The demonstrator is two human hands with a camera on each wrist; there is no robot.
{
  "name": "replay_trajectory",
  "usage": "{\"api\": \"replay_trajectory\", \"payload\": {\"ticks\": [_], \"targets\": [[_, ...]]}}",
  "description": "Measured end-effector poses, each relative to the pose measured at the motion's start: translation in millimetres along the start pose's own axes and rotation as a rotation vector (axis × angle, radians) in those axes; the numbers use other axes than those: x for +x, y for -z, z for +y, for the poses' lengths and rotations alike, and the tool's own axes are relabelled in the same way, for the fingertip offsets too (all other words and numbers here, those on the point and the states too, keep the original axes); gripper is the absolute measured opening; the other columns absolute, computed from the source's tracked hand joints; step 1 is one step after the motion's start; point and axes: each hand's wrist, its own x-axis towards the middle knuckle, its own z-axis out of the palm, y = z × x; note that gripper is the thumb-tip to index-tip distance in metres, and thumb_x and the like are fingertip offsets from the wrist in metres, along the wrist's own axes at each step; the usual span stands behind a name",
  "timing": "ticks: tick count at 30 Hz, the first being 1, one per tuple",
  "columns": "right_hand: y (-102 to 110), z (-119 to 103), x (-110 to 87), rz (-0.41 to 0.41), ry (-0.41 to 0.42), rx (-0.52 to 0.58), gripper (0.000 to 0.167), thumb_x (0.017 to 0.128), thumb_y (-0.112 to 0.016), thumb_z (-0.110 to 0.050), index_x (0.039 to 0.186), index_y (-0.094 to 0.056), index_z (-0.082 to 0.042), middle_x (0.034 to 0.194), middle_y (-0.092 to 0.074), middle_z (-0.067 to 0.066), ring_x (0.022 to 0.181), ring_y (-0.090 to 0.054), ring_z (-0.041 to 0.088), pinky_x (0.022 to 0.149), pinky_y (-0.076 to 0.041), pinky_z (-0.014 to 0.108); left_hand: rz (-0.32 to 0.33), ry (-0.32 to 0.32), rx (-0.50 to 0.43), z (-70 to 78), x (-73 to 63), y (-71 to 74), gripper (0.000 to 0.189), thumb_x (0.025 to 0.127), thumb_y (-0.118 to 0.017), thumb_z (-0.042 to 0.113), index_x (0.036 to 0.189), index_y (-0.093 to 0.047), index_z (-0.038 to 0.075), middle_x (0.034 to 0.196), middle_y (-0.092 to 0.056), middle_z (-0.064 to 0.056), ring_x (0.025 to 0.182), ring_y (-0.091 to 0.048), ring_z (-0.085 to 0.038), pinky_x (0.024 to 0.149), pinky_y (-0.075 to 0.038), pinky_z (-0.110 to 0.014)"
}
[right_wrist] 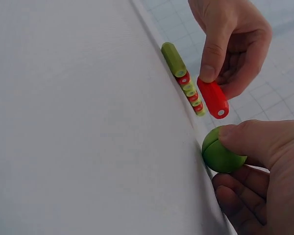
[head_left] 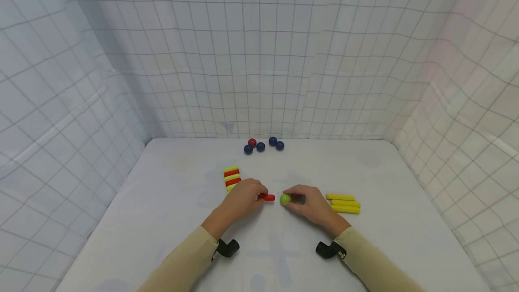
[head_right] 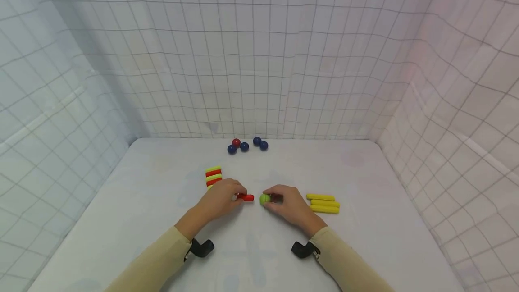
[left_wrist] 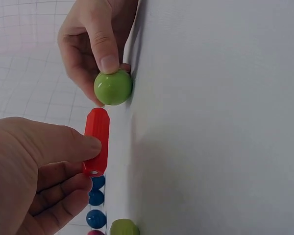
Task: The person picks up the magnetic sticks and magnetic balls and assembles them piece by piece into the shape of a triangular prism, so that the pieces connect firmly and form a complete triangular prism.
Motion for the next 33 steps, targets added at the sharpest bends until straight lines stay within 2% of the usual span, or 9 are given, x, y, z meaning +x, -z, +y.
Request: {"api": "replay_trajectory", "payload": {"ticks": [7,17,25,29,33], "targets": [[-0.3,-0.2,1.2,0.005,0.014,0.013,0.029,0.096,-0.086,-0.020,0.124,-0.080,-0.024,0.115,-0.074,-0.017,0.099,-0.069,0.007,0.090,-0.059,0.032,-0.013,-0.034,0.022,1.3,8.2,-9.0,0.017,0.096,-0.085,0.015,0.113,-0.084,0.011,0.101,-0.076,0.000,0.093,-0.067,-0.018,0.089,-0.059,-0.033],[-0.4,0.7,0.2,0.003,0.026,0.018,0.030,0.097,-0.086,-0.021,0.126,-0.079,-0.023,0.114,-0.074,-0.016,0.098,-0.068,0.008,0.090,-0.058,0.033,-0.029,-0.037,-0.004,6.5,10.9,-7.4,0.017,0.097,-0.084,0.014,0.113,-0.084,0.008,0.100,-0.076,-0.002,0.092,-0.067,-0.019,0.088,-0.060,-0.034],[3.7,4.9,-2.6,-0.050,0.056,0.071,0.037,0.097,-0.082,-0.010,0.132,-0.079,-0.022,0.124,-0.074,-0.015,0.104,-0.069,0.010,0.095,-0.058,0.034,-0.010,-0.069,0.015,5.3,12.8,-9.2,0.015,0.097,-0.084,0.011,0.112,-0.084,0.010,0.102,-0.076,-0.002,0.095,-0.067,-0.020,0.091,-0.059,-0.035],[4.5,5.5,-2.0,-0.049,0.060,0.079,0.034,0.098,-0.083,-0.014,0.130,-0.079,-0.026,0.124,-0.074,-0.014,0.105,-0.070,0.011,0.095,-0.058,0.034,0.019,-0.035,-0.013,-0.2,10.7,-4.6,0.019,0.097,-0.083,0.012,0.116,-0.083,0.010,0.109,-0.075,-0.004,0.107,-0.068,-0.024,0.099,-0.058,-0.039],[4.1,5.0,-1.5,-0.035,0.036,0.085,0.033,0.097,-0.084,-0.016,0.127,-0.079,-0.029,0.120,-0.074,-0.015,0.103,-0.069,0.011,0.093,-0.058,0.034,0.069,0.033,-0.052,-11.0,2.9,10.0,0.021,0.096,-0.084,0.012,0.117,-0.082,0.010,0.116,-0.074,-0.005,0.114,-0.068,-0.026,0.103,-0.057,-0.043]]}}
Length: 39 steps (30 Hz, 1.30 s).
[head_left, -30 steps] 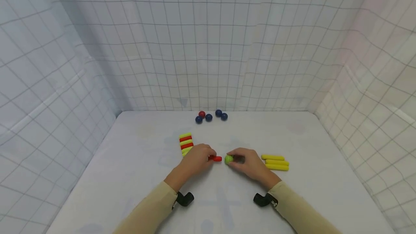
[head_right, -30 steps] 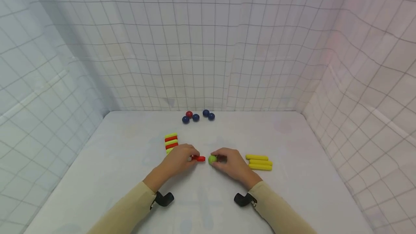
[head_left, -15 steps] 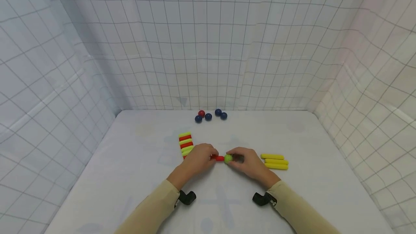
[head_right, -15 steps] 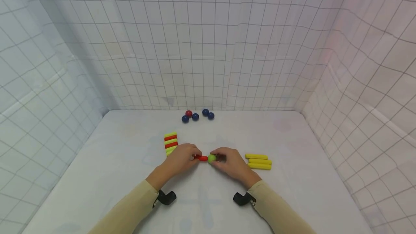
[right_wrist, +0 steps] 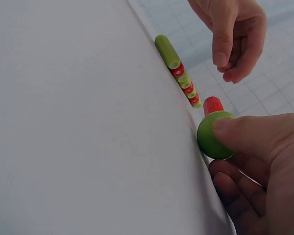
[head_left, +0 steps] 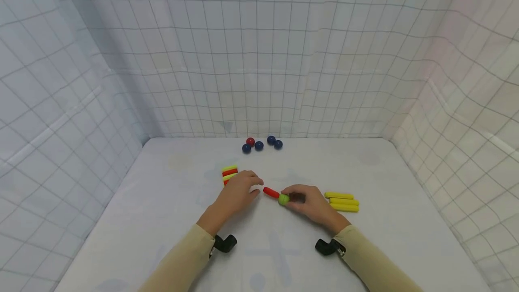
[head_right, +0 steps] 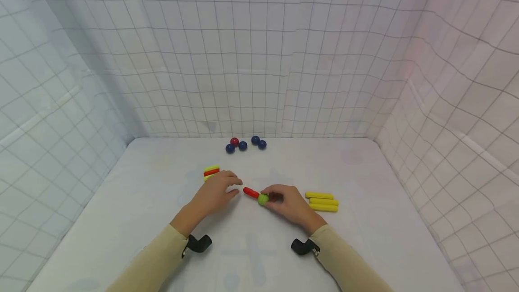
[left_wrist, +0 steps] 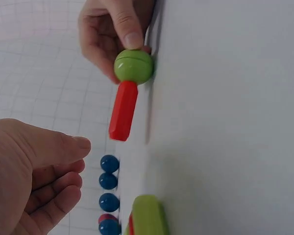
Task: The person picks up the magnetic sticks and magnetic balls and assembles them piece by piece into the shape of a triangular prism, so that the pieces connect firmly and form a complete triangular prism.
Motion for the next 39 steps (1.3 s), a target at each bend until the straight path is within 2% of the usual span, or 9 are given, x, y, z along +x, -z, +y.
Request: {"api": "replay_trajectory", "payload": {"ticks": [7,9,11,15,19,24,29,33,39], "targets": [[-1.5,0.7,-0.8,0.034,-0.030,-0.017,0.032,0.094,-0.088,-0.015,0.123,-0.078,-0.028,0.114,-0.073,-0.015,0.099,-0.068,0.012,0.089,-0.058,0.033,0.101,0.054,0.029,-19.8,-20.1,29.9,0.022,0.093,-0.087,0.008,0.115,-0.082,0.006,0.114,-0.074,-0.007,0.110,-0.069,-0.027,0.099,-0.058,-0.046],[-1.8,0.2,-1.3,0.041,-0.037,-0.021,0.031,0.094,-0.088,-0.017,0.121,-0.077,-0.028,0.111,-0.073,-0.015,0.097,-0.067,0.011,0.089,-0.058,0.033,0.092,0.085,0.033,-21.9,-26.9,34.4,0.022,0.094,-0.086,0.009,0.116,-0.082,0.007,0.116,-0.075,-0.008,0.113,-0.068,-0.029,0.101,-0.057,-0.048],[-2.1,-1.1,-2.0,0.047,-0.048,-0.022,0.030,0.093,-0.089,-0.018,0.120,-0.077,-0.028,0.109,-0.072,-0.015,0.096,-0.067,0.012,0.088,-0.058,0.033,0.051,0.113,0.041,-22.7,-32.8,35.6,0.023,0.095,-0.086,0.012,0.117,-0.083,0.007,0.118,-0.075,-0.008,0.118,-0.067,-0.031,0.105,-0.055,-0.050],[-2.6,-2.6,-2.2,0.056,-0.055,-0.025,0.028,0.093,-0.089,-0.021,0.117,-0.077,-0.028,0.105,-0.072,-0.015,0.095,-0.066,0.011,0.086,-0.057,0.033,-0.042,0.129,0.058,-22.6,-40.3,29.4,0.019,0.094,-0.086,0.013,0.112,-0.083,0.008,0.110,-0.076,-0.005,0.112,-0.068,-0.029,0.103,-0.056,-0.047],[-4.2,-0.7,0.3,0.061,-0.037,-0.024,0.027,0.094,-0.089,-0.022,0.116,-0.075,-0.029,0.104,-0.071,-0.014,0.094,-0.066,0.012,0.086,-0.056,0.033,-0.069,0.123,0.085,-26.7,-43.4,16.9,0.014,0.093,-0.088,0.011,0.106,-0.085,0.009,0.099,-0.073,0.000,0.097,-0.066,-0.021,0.095,-0.059,-0.041],[-6.0,0.7,1.2,0.061,-0.030,-0.024,0.027,0.093,-0.090,-0.022,0.115,-0.075,-0.029,0.102,-0.070,-0.014,0.093,-0.066,0.012,0.084,-0.056,0.032,-0.076,0.110,0.108,-30.4,-46.3,4.9,0.014,0.092,-0.089,0.010,0.105,-0.084,0.010,0.099,-0.072,0.000,0.095,-0.065,-0.020,0.095,-0.059,-0.040],[-6.4,-0.9,1.8,0.064,-0.027,-0.029,0.028,0.092,-0.090,-0.021,0.114,-0.075,-0.028,0.101,-0.070,-0.014,0.092,-0.065,0.012,0.084,-0.056,0.032,-0.042,0.061,0.103,-28.4,-47.3,-1.4,0.013,0.090,-0.089,0.009,0.102,-0.084,0.013,0.097,-0.074,0.002,0.094,-0.067,-0.019,0.094,-0.059,-0.040],[-6.6,-1.5,2.3,0.063,-0.025,-0.028,0.028,0.092,-0.090,-0.020,0.114,-0.075,-0.028,0.101,-0.070,-0.013,0.092,-0.065,0.012,0.084,-0.056,0.032,-0.054,0.035,0.118,-24.5,-47.3,-2.7,0.013,0.090,-0.090,0.009,0.100,-0.083,0.014,0.095,-0.075,0.002,0.093,-0.068,-0.018,0.093,-0.059,-0.039],[-6.8,-2.7,3.1,0.058,-0.033,-0.029,0.027,0.093,-0.090,-0.021,0.115,-0.075,-0.028,0.101,-0.070,-0.013,0.093,-0.065,0.012,0.084,-0.056,0.032,-0.076,0.050,0.148,-18.8,-44.9,-0.6,0.013,0.091,-0.090,0.011,0.103,-0.084,0.011,0.097,-0.077,0.001,0.094,-0.069,-0.019,0.095,-0.059,-0.039]]}}
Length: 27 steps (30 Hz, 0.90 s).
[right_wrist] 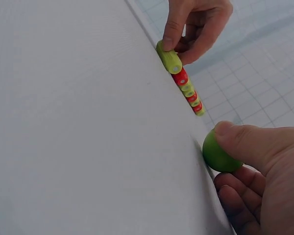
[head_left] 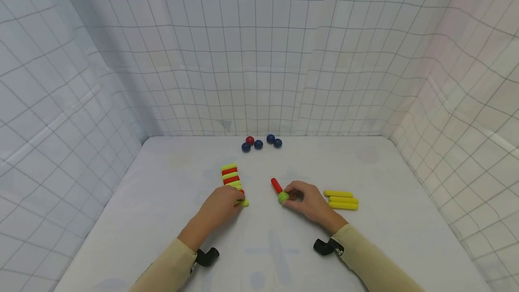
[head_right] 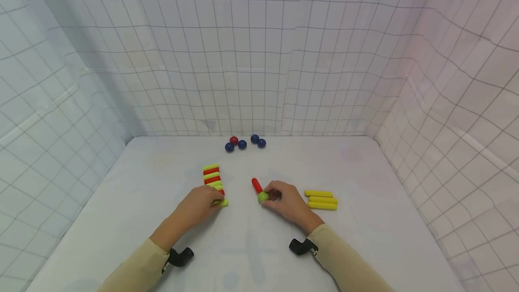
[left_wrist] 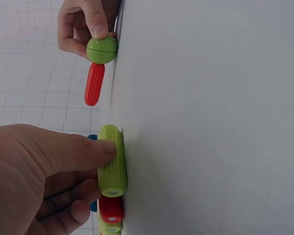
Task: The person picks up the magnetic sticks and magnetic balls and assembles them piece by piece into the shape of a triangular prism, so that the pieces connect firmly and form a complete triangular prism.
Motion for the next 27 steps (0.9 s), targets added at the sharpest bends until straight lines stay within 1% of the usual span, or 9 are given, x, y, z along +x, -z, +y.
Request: {"api": "replay_trajectory", "payload": {"ticks": [3,8,10,12,17,20,27], "targets": [[0.2,-0.9,0.8,-0.003,-0.001,-0.002,0.027,0.093,-0.089,-0.021,0.115,-0.075,-0.028,0.101,-0.070,-0.013,0.093,-0.065,0.012,0.084,-0.056,0.032,0.013,-0.006,-0.006,1.4,2.1,1.7,0.016,0.091,-0.089,0.013,0.106,-0.084,0.012,0.099,-0.078,0.002,0.095,-0.069,-0.018,0.095,-0.059,-0.038],[0.4,-1.3,0.7,0.007,-0.011,-0.019,0.028,0.093,-0.090,-0.020,0.115,-0.075,-0.028,0.101,-0.069,-0.014,0.092,-0.065,0.011,0.084,-0.056,0.032,0.063,-0.066,-0.060,7.6,9.4,7.8,0.019,0.091,-0.089,0.013,0.109,-0.084,0.012,0.103,-0.078,0.002,0.101,-0.071,-0.019,0.095,-0.060,-0.038],[0.2,-1.7,0.1,0.009,-0.018,-0.020,0.028,0.092,-0.090,-0.020,0.114,-0.075,-0.028,0.100,-0.069,-0.014,0.092,-0.065,0.011,0.084,-0.056,0.032,0.068,-0.081,-0.083,11.6,13.9,9.7,0.019,0.091,-0.088,0.012,0.109,-0.084,0.012,0.104,-0.078,0.001,0.102,-0.071,-0.019,0.094,-0.060,-0.038],[-0.5,-2.2,-0.4,0.009,-0.022,-0.020,0.027,0.092,-0.090,-0.021,0.114,-0.075,-0.028,0.100,-0.069,-0.014,0.091,-0.065,0.011,0.083,-0.056,0.032,0.059,-0.088,-0.093,15.4,19.1,9.5,0.018,0.093,-0.087,0.013,0.111,-0.084,0.013,0.105,-0.078,0.001,0.102,-0.070,-0.019,0.093,-0.060,-0.037],[-0.4,-3.0,-1.4,0.009,-0.011,-0.017,0.025,0.093,-0.090,-0.023,0.112,-0.075,-0.028,0.098,-0.070,-0.014,0.090,-0.066,0.011,0.083,-0.056,0.032,0.035,-0.105,-0.106,24.9,31.5,3.5,0.020,0.095,-0.086,0.017,0.115,-0.084,0.013,0.107,-0.079,0.002,0.103,-0.070,-0.019,0.091,-0.060,-0.035],[-1.1,-2.4,-1.6,0.013,-0.006,-0.010,0.025,0.092,-0.091,-0.023,0.111,-0.075,-0.029,0.098,-0.070,-0.014,0.090,-0.066,0.011,0.083,-0.056,0.032,0.019,-0.116,-0.115,29.2,36.5,-0.7,0.022,0.095,-0.086,0.018,0.116,-0.084,0.014,0.108,-0.079,0.002,0.103,-0.070,-0.018,0.091,-0.060,-0.034],[-0.7,-3.3,-0.6,0.014,0.005,-0.006,0.025,0.092,-0.090,-0.022,0.110,-0.074,-0.029,0.098,-0.070,-0.014,0.090,-0.066,0.011,0.082,-0.056,0.031,0.015,-0.183,-0.127,35.4,46.5,-10.2,0.020,0.095,-0.086,0.014,0.115,-0.084,0.011,0.106,-0.078,0.001,0.099,-0.071,-0.019,0.092,-0.059,-0.037]]}}
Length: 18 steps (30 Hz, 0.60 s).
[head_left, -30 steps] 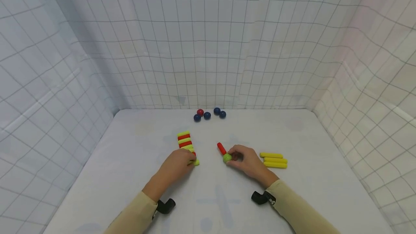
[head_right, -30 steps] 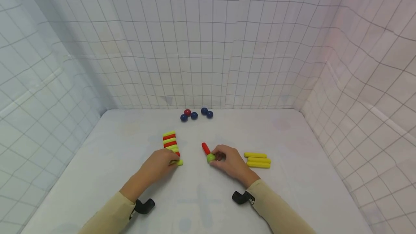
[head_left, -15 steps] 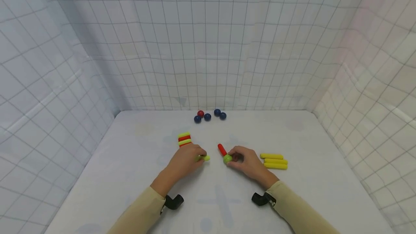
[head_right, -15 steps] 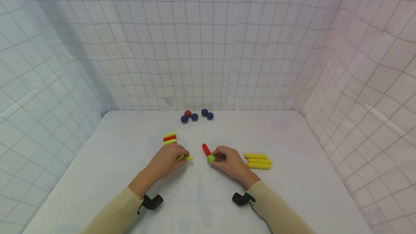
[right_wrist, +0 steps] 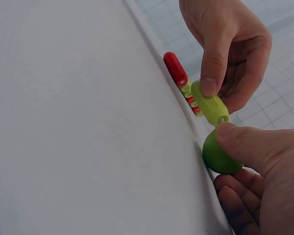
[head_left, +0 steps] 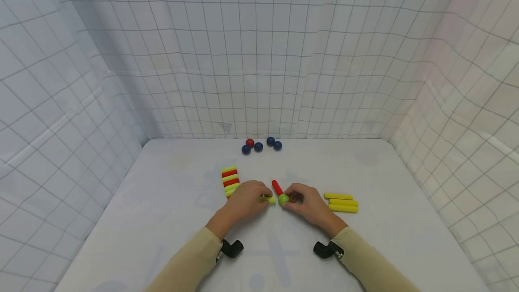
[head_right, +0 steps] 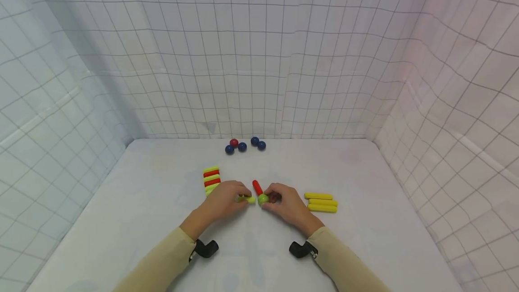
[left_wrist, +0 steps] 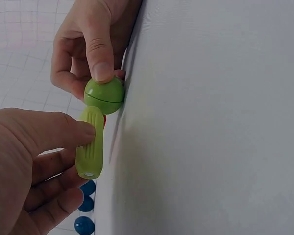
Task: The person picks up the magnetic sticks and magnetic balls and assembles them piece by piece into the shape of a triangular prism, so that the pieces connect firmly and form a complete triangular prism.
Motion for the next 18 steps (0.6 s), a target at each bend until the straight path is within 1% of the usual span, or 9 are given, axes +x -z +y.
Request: {"api": "replay_trajectory", "payload": {"ticks": [3,8,13,18], "targets": [[0.4,-0.7,0.1,0.000,0.008,0.002,0.024,0.093,-0.090,-0.021,0.110,-0.075,-0.029,0.099,-0.070,-0.014,0.090,-0.066,0.011,0.082,-0.056,0.031,-0.013,-0.006,-0.011,-0.1,4.0,-4.7,0.021,0.095,-0.085,0.013,0.117,-0.083,0.011,0.107,-0.079,0.001,0.102,-0.071,-0.019,0.095,-0.058,-0.037],[0.3,-2.0,0.2,0.001,0.011,0.007,0.024,0.093,-0.090,-0.020,0.109,-0.075,-0.029,0.098,-0.070,-0.014,0.090,-0.066,0.012,0.082,-0.056,0.031,-0.030,0.007,-0.012,-0.5,7.1,-8.6,0.023,0.097,-0.084,0.015,0.120,-0.083,0.012,0.111,-0.079,0.002,0.105,-0.071,-0.019,0.098,-0.057,-0.037],[0.4,-0.4,-0.4,0.006,0.013,-0.001,0.024,0.093,-0.090,-0.021,0.108,-0.074,-0.029,0.097,-0.069,-0.015,0.088,-0.066,0.011,0.081,-0.055,0.031,-0.037,0.019,-0.018,1.7,7.9,-6.1,0.023,0.097,-0.084,0.015,0.119,-0.083,0.012,0.110,-0.079,0.002,0.105,-0.070,-0.019,0.098,-0.058,-0.038],[0.1,0.8,0.2,0.004,0.014,-0.011,0.023,0.093,-0.090,-0.023,0.108,-0.074,-0.029,0.096,-0.069,-0.015,0.087,-0.065,0.011,0.080,-0.055,0.032,-0.043,0.028,-0.028,1.6,9.2,-5.6,0.022,0.097,-0.083,0.015,0.120,-0.083,0.011,0.112,-0.078,0.001,0.108,-0.070,-0.020,0.100,-0.057,-0.039]]}}
